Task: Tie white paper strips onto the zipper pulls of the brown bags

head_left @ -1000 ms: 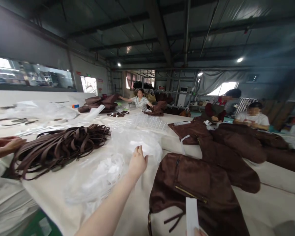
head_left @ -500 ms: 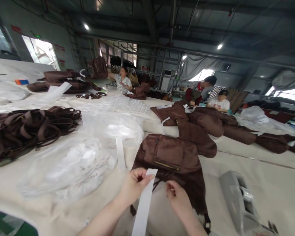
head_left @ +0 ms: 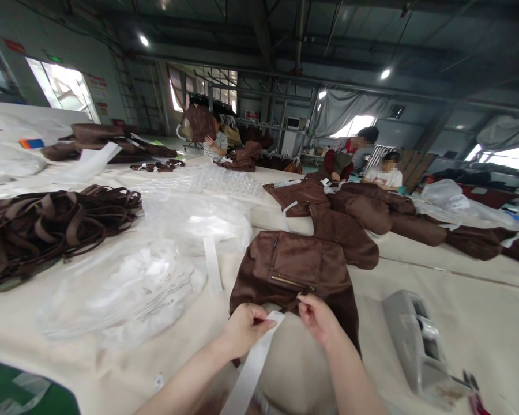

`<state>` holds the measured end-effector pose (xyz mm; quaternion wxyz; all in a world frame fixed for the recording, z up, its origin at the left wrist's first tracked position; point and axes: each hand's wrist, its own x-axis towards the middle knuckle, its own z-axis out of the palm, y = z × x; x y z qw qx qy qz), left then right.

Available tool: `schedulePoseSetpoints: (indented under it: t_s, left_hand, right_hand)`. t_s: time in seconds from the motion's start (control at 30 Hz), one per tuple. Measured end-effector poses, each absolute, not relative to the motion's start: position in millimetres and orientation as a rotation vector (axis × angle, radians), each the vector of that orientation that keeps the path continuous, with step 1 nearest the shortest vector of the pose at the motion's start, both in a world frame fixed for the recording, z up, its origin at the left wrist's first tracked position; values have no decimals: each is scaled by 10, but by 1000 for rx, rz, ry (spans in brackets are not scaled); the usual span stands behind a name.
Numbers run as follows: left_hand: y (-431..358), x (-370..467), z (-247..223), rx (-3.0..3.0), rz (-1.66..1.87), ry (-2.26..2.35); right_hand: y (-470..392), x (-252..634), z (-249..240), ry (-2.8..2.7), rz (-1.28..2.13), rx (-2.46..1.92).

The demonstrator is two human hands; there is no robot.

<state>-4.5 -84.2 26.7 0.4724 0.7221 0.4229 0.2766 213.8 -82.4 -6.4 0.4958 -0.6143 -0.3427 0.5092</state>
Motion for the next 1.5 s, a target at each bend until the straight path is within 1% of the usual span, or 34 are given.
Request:
schedulePoseSetpoints:
  t_s: [0.17,0.23,0.4,0.77,1.07,1.2,1.3,1.5]
  left_hand:
    - [-826,-6,95,1965,594,1085]
    - [-823,17,59,2025,573,1119]
    - [-792,11,55,2088,551,1076]
    - [-827,-139,221,1986,451,1059]
    - [-764,-183,125,2168,490,1186]
    - [-756,-170,184,2221,500,1199]
    - [-749,-133,272,2277,438,1206]
    - [-665,30,327,2298,361,1044]
  right_hand:
    - [-1018,2326,-47,-474,1445,-941]
    - [-1044,2327,-53,-418,1500,-865]
    - [-1041,2305,-70,-405,1444,-856]
    - [-1040,2346,-138,-329,1408,-842]
    - [-1045,2315,-146,-323,1403,-864]
    - [-1043,2292,-134,-364,1413,-906]
    - [-1046,2275,-117,-392,1413,-934]
    - [-1064,2222,-98,-529,1407,-967]
